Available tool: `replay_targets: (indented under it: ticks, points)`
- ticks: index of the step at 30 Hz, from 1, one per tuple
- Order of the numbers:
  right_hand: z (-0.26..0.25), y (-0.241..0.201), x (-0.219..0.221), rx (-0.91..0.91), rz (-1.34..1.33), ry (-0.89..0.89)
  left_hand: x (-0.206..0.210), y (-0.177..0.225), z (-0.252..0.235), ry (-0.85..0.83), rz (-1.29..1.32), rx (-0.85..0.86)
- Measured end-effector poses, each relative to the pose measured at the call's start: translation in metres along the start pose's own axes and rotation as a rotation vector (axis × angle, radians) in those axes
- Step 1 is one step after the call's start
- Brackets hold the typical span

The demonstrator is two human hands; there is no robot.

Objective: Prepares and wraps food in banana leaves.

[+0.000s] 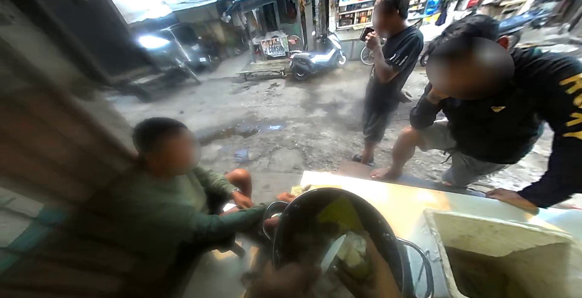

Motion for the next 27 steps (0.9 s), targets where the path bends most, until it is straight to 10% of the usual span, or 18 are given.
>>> replay_targets:
  ticks: [10, 16, 27]
  points:
    - [-0.003, 0.006, -0.001, 0.125, -0.206, 0.080, 0.048, 0.003, 0.003, 0.075, -0.089, -0.018]
    - [-0.003, 0.010, 0.002, 0.150, -0.208, -0.015, 0.011, -0.004, 0.008, 0.076, -0.028, -0.164]
    - [-0.006, -0.004, 0.001, 0.137, -0.101, -0.223, 0.005, 0.007, 0.003, 0.021, -0.168, 0.221]
Point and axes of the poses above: each hand's wrist, its own z-axis away from the middle knuckle, its own x-axis out of the palm, y = z × x, the point moved 3 cm from there along -z, towards the middle knuckle, and after that the axes turned 6 degrees about y, right-handed, at the moved point
